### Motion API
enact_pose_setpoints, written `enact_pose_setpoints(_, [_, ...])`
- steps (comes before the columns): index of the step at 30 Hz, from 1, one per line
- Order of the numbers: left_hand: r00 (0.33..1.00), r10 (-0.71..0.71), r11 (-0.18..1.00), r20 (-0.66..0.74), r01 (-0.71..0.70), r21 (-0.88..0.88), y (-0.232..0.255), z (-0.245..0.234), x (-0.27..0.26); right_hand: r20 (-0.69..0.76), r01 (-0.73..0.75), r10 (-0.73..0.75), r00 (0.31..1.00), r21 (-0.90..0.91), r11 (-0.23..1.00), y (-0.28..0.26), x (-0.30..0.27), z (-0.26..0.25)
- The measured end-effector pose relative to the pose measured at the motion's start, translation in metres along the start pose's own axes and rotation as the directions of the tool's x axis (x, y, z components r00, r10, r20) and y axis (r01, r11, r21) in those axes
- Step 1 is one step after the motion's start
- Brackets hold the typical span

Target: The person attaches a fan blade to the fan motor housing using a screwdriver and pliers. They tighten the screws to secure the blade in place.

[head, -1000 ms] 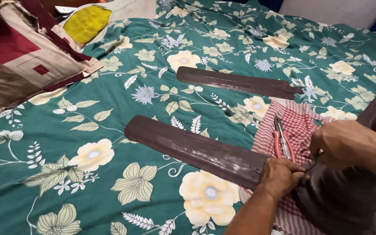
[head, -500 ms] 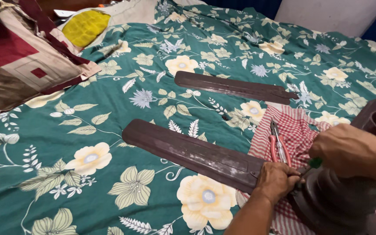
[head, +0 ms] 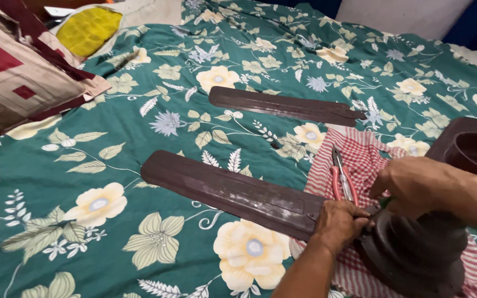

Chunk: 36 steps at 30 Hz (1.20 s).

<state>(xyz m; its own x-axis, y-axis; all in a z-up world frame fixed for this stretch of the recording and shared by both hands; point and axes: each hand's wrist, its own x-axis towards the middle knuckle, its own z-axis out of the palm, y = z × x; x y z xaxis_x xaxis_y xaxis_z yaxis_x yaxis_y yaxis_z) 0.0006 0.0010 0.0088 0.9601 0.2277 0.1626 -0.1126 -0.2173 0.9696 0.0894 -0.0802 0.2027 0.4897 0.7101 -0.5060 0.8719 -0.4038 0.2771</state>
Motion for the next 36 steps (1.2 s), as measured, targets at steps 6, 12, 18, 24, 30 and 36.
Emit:
enact_pose_setpoints(6, [0.999,0.04,0.998,-0.024,-0.039,0.043,-0.001,0.0,0.002,0.04,-0.107,0.109,0.993,-0.059,0.993,-0.01,-0.001,-0.009])
enact_pose_setpoints(12, [0.995,0.083,0.996,-0.047,-0.081,0.048,-0.001,0.002,0.004,0.129,-0.484,0.482,0.866,-0.017,0.875,-0.019,0.014,-0.014])
enact_pose_setpoints(18, [0.999,-0.047,0.999,0.016,0.047,0.021,0.009,-0.004,0.002,0.056,-0.193,0.196,0.979,-0.045,0.98,-0.022,-0.013,-0.024])
enact_pose_setpoints(24, [0.999,-0.048,0.998,0.0,0.048,0.038,0.004,0.001,0.006,-0.024,-0.001,-0.002,1.0,-0.127,0.992,-0.016,-0.02,-0.022])
enact_pose_setpoints(30, [1.0,0.028,0.999,-0.013,-0.028,0.022,-0.002,0.003,0.006,0.008,-0.386,0.386,0.922,0.034,0.922,-0.023,-0.002,-0.021])
enact_pose_setpoints(36, [0.997,-0.068,0.998,0.027,0.068,0.003,0.008,-0.003,0.003,0.062,-0.208,0.211,0.976,-0.058,0.976,-0.027,-0.019,-0.014])
